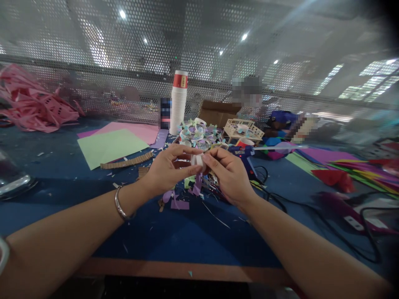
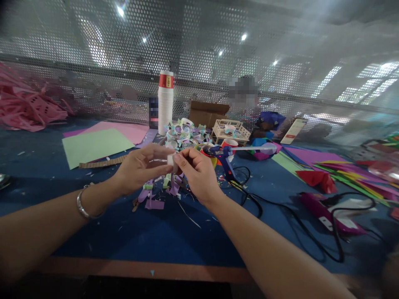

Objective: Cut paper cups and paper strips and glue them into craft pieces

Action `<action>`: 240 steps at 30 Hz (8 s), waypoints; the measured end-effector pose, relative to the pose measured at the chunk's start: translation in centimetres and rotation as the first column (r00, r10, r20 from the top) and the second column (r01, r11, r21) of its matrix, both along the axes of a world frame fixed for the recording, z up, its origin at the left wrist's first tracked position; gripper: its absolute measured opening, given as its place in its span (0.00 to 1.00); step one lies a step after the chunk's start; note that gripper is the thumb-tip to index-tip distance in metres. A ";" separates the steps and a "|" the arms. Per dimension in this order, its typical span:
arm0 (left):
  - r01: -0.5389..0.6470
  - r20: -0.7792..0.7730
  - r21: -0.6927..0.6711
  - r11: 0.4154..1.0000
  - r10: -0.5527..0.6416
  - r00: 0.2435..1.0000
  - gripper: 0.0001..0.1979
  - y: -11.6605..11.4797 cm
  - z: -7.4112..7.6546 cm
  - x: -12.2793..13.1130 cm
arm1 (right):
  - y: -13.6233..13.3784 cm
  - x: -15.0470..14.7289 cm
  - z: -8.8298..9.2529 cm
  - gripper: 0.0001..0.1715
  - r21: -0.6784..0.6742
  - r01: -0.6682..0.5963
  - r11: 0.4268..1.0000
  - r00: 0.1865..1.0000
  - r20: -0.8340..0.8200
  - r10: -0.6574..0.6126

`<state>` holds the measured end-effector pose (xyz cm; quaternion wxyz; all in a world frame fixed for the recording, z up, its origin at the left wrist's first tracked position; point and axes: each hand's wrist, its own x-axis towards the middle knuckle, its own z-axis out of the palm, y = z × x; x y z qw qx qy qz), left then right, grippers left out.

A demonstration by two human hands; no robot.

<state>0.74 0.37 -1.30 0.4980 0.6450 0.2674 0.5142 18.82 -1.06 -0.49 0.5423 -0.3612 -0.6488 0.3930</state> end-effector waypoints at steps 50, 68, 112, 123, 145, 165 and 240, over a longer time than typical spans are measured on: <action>0.014 0.058 -0.055 0.998 -0.011 0.998 0.14 0.0 0.9 -0.2 | -0.7 -0.4 0.2 0.12 -0.054 -0.077 0.996 0.995 -0.070 0.073; 0.105 0.113 -0.189 0.976 -0.084 0.990 0.12 0.0 1.0 -0.6 | -1.2 -0.7 0.6 0.15 -0.018 -0.064 0.998 0.998 0.019 0.065; -0.109 0.014 0.116 0.987 0.108 0.994 0.10 0.2 0.8 -0.4 | -1.0 -0.4 0.6 0.11 0.137 -0.002 0.991 0.991 0.134 -0.017; -0.099 -0.028 0.162 0.982 0.104 0.994 0.07 -0.3 1.4 -0.6 | -1.5 -0.4 1.3 0.11 0.119 -0.051 0.992 0.994 0.106 0.038; -0.136 -0.014 0.129 0.982 0.138 0.990 0.11 -0.4 0.7 -0.3 | -1.2 -0.7 0.5 0.12 0.000 -0.088 0.996 0.996 -0.030 0.088; -0.152 -0.018 0.321 0.935 0.166 0.986 0.04 -0.8 0.6 0.0 | -1.3 -0.9 0.2 0.11 0.033 -0.122 0.992 0.989 -0.084 0.124; 0.233 0.065 -0.553 0.800 -0.237 0.969 0.06 0.3 1.7 -1.2 | 0.3 0.5 0.6 0.06 0.753 -0.198 0.627 0.624 0.591 -0.512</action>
